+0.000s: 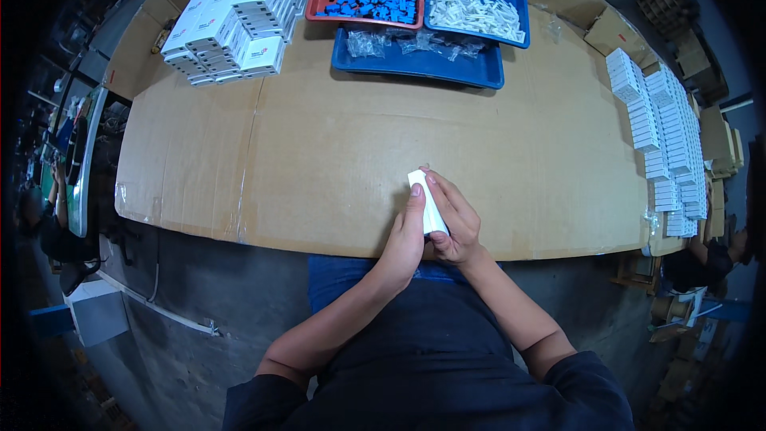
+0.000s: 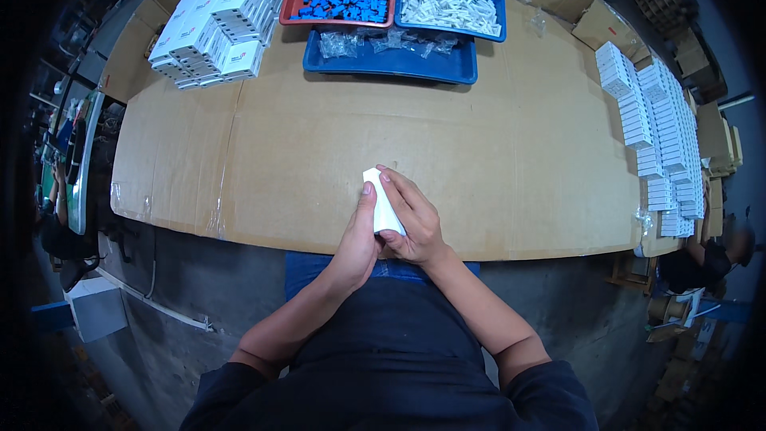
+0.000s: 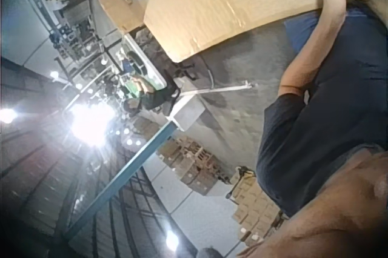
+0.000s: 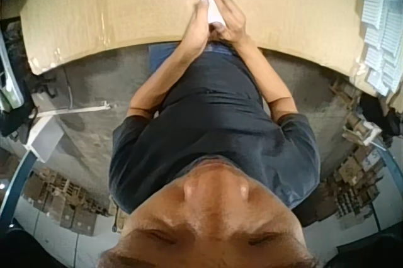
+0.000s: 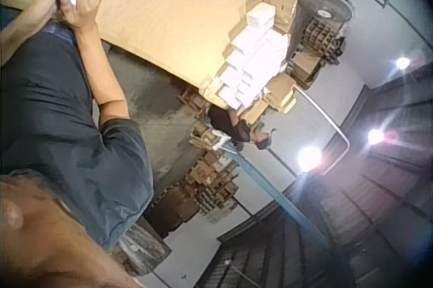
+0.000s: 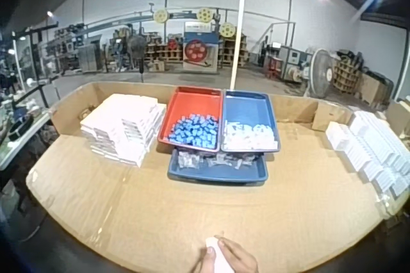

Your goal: Assembling components into a small white plastic electronic enclosure, including adding a circuit board, internal hardware, and snapping the case shut.

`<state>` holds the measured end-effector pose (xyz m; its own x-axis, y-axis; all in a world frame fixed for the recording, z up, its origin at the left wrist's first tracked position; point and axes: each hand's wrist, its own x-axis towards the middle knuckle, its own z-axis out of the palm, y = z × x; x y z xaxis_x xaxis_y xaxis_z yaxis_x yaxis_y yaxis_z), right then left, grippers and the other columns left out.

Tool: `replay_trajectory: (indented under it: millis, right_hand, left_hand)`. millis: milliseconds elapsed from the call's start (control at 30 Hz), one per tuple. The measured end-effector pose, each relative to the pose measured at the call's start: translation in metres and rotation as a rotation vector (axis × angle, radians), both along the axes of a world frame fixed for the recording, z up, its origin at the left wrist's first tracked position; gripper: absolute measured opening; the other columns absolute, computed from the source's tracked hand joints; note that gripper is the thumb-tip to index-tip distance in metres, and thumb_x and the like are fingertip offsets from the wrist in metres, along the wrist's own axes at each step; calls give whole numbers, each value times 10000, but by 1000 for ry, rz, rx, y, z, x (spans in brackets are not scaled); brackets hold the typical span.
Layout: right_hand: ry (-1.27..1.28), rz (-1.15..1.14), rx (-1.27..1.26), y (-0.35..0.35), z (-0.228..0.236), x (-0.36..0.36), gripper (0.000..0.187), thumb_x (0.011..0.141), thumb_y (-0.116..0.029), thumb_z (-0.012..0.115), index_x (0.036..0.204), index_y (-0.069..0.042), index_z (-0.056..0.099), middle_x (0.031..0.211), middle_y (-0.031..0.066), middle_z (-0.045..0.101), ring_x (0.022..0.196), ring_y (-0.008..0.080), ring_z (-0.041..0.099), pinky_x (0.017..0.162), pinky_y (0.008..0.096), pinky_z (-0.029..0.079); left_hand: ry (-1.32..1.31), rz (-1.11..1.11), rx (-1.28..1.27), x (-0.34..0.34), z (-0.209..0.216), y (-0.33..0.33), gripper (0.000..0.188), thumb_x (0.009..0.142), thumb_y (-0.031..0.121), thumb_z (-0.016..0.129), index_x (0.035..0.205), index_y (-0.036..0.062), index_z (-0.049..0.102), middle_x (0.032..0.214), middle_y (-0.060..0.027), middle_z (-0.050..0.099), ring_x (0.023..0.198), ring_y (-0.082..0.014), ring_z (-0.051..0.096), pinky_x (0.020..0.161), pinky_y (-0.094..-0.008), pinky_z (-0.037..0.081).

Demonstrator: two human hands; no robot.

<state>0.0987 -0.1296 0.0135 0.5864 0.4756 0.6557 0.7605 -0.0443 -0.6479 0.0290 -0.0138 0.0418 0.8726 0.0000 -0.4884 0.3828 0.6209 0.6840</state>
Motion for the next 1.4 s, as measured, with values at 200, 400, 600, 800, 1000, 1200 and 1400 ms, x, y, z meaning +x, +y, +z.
replay_trajectory:
  millis: [200, 400, 600, 800, 1000, 1200, 1400]
  right_hand:
    - [41, 14, 1, 4, -3, -1, 809, 1053, -581, 481, 1353, 164, 581, 1321, 371, 604, 1203, 466, 655, 985, 447, 554]
    - [155, 61, 15, 3, -10, -1, 822, 1061, -599, 443, 1383, 147, 568, 1379, 353, 585, 1241, 453, 640, 1025, 453, 530]
    - [334, 172, -6, 2, -7, 5, 800, 1065, -623, 405, 1480, 50, 528, 1513, 268, 530, 1400, 390, 533, 1077, 411, 494]
    - [673, 61, -72, -3, 18, -4, 556, 1057, -350, 615, 1479, 5, 546, 1512, 190, 560, 1405, 314, 532, 1158, 387, 421]
    - [721, 72, -107, 6, 31, -17, 472, 1017, -221, 688, 1414, 19, 605, 1483, 201, 582, 1375, 299, 567, 1142, 382, 442]
    - [634, 89, -104, 4, 27, -21, 420, 1039, -176, 638, 1411, 17, 611, 1473, 224, 588, 1352, 327, 591, 1118, 389, 467]
    - [427, 87, -130, 3, 27, -20, 409, 1037, -114, 594, 1419, 32, 596, 1422, 250, 618, 1331, 377, 602, 1092, 399, 490]
  left_hand:
    - [-9, 37, -34, 0, -9, 3, 642, 1116, 571, 329, 1506, 66, 405, 1312, -89, 579, 1224, -165, 590, 1030, -334, 498]
    - [-9, 41, -102, 1, -12, 6, 622, 1123, 552, 327, 1512, 72, 399, 1333, -89, 574, 1230, -172, 592, 1050, -351, 494]
    - [-35, 131, -2, 3, -21, 9, 660, 1125, 560, 293, 1560, 70, 363, 1348, -98, 568, 1236, -178, 584, 1078, -361, 477]
    - [-149, 167, 235, 6, -22, 21, 630, 1142, 467, 328, 1598, 31, 326, 1397, -141, 537, 1280, -190, 534, 1100, -343, 431]
    - [-326, 213, 466, 4, -20, 20, 584, 1147, 268, 396, 1636, 6, 213, 1516, -169, 438, 1370, -213, 442, 1161, -357, 352]
    - [-410, 216, 579, 0, -27, 18, 610, 1147, 335, 369, 1634, 8, 204, 1447, -154, 462, 1337, -214, 459, 1154, -359, 352]
    - [-495, 224, 721, -2, -34, 20, 690, 1134, 468, 365, 1621, 2, 219, 1334, -129, 507, 1238, -190, 505, 1092, -328, 389]
